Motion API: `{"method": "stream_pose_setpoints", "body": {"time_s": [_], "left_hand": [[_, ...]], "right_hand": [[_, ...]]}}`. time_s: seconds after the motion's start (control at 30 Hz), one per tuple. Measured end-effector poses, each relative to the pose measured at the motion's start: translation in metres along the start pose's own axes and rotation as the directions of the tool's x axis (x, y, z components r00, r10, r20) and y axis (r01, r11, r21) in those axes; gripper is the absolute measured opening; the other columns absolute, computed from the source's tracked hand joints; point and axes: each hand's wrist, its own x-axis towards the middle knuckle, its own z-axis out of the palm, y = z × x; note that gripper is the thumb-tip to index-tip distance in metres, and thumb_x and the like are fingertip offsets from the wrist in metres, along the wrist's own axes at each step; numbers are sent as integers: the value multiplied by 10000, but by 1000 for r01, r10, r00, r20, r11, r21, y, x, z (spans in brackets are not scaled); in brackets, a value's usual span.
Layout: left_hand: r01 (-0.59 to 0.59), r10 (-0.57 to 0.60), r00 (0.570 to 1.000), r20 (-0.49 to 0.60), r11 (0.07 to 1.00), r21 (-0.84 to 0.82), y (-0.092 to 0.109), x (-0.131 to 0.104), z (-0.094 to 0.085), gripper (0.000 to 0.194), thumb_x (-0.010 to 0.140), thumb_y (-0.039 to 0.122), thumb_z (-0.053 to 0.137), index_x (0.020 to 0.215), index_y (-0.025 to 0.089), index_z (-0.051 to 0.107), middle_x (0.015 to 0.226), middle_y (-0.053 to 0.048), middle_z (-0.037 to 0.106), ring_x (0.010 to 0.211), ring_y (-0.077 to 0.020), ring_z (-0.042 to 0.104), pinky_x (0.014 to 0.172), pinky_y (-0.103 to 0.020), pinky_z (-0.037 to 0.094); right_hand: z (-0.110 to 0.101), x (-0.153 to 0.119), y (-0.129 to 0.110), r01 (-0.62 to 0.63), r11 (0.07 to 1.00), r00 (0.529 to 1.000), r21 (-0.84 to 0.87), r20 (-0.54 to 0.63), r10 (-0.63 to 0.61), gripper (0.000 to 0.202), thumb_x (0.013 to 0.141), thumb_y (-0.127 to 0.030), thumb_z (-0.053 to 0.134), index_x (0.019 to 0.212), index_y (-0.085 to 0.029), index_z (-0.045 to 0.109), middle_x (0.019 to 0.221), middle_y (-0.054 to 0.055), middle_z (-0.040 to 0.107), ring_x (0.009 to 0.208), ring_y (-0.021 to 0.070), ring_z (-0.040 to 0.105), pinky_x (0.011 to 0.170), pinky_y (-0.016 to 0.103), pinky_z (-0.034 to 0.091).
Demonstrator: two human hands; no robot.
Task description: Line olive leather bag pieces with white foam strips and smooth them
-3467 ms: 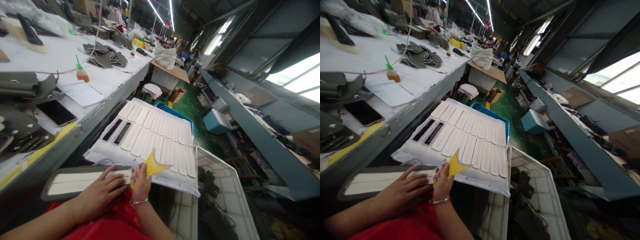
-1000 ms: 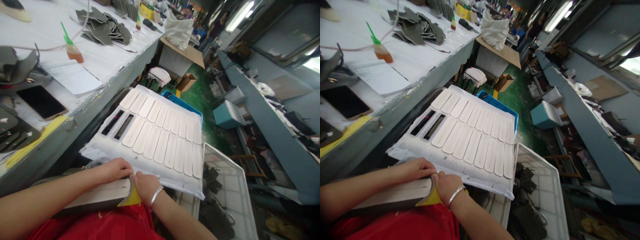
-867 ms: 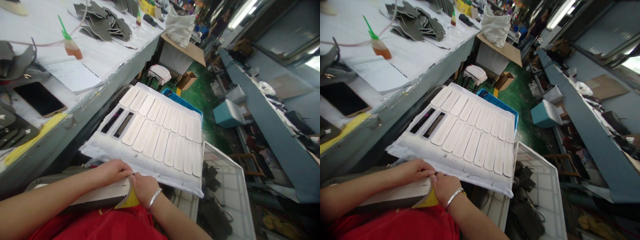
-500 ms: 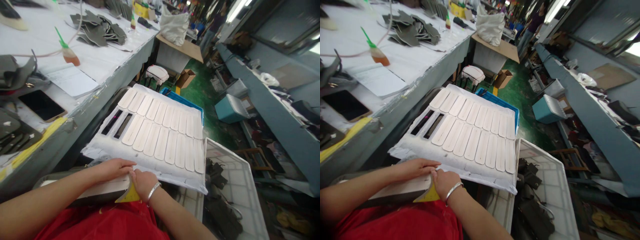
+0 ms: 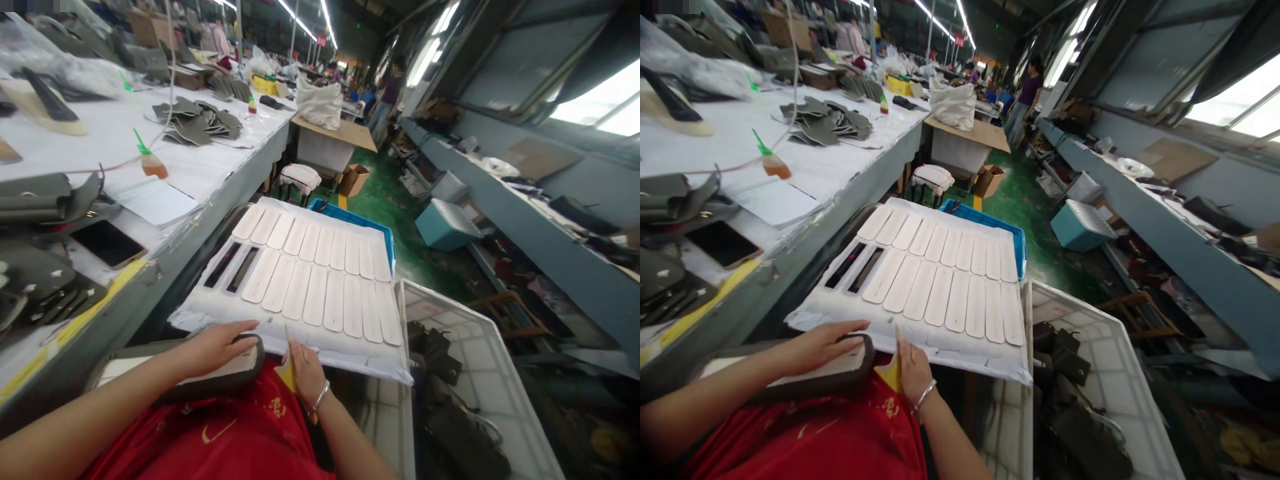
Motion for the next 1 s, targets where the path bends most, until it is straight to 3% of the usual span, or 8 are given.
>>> {"method": "stream_pose_setpoints", "body": {"time_s": [0.07, 0.2, 0.37, 0.6, 0.73, 0.87, 1.0], "left_hand": [[-41, 48, 998, -42, 987, 153, 8, 2, 11, 557, 909, 500, 314, 1296, 137, 480, 1308, -109, 527, 1186, -237, 506, 1010, -361, 382], [-73, 115, 984, -136, 957, 281, 29, 24, 32, 509, 941, 395, 261, 1302, 90, 452, 1301, -155, 520, 1201, -271, 476, 1004, -421, 358], [-148, 224, 965, -133, 893, 426, 48, 43, 56, 400, 928, 350, 357, 1209, 127, 534, 1155, -155, 610, 1108, -303, 517, 938, -464, 354], [-184, 289, 947, -140, 846, 501, 46, 38, 56, 332, 936, 229, 320, 1120, 121, 574, 982, -129, 660, 969, -271, 571, 949, -493, 307], [-172, 257, 963, -85, 823, 541, 47, 38, 58, 320, 931, 202, 315, 1064, 143, 601, 937, -117, 673, 964, -263, 593, 951, -509, 311], [-182, 327, 930, -168, 806, 564, 46, 40, 64, 323, 939, 224, 310, 983, 143, 619, 808, -89, 672, 851, -243, 614, 925, -497, 334], [-152, 363, 896, -256, 791, 593, 45, 37, 66, 317, 931, 206, 312, 889, 149, 620, 741, -63, 647, 775, -223, 600, 936, -509, 322]], "right_hand": [[5, -7, 3, -26, 998, 999, 61, -24, 28, 570, 945, -477, 172, 614, -191, 538, 582, 39, 554, 546, 161, 502, 560, 285, 415], [12, -14, 14, -78, 990, 992, 114, -95, 89, 554, 936, -483, 182, 615, -192, 528, 586, 48, 560, 554, 173, 508, 582, 304, 437], [7, -18, 32, -131, 989, 966, 64, -215, 142, 514, 941, -438, 170, 647, -197, 516, 671, 87, 608, 673, 200, 565, 667, 324, 462], [-1, -26, 61, -234, 939, 959, -251, -218, 181, 564, 976, -324, 79, 776, -165, 582, 743, 91, 655, 690, 171, 620, 628, 268, 471], [-20, -14, 91, -273, 806, 962, -525, -167, 217, 356, 944, -365, 328, 931, -137, 601, 742, 121, 661, 719, 248, 652, 653, 350, 492], [-44, 14, 111, -200, 697, 976, -688, -79, 202, 272, 886, -359, 484, 1027, -155, 597, 866, 137, 665, 834, 267, 648, 719, 377, 503], [-53, 31, 100, -89, 658, 993, -748, -15, 117, 250, 851, -328, 526, 1060, -221, 612, 950, 117, 654, 867, 233, 636, 718, 338, 514]]}}
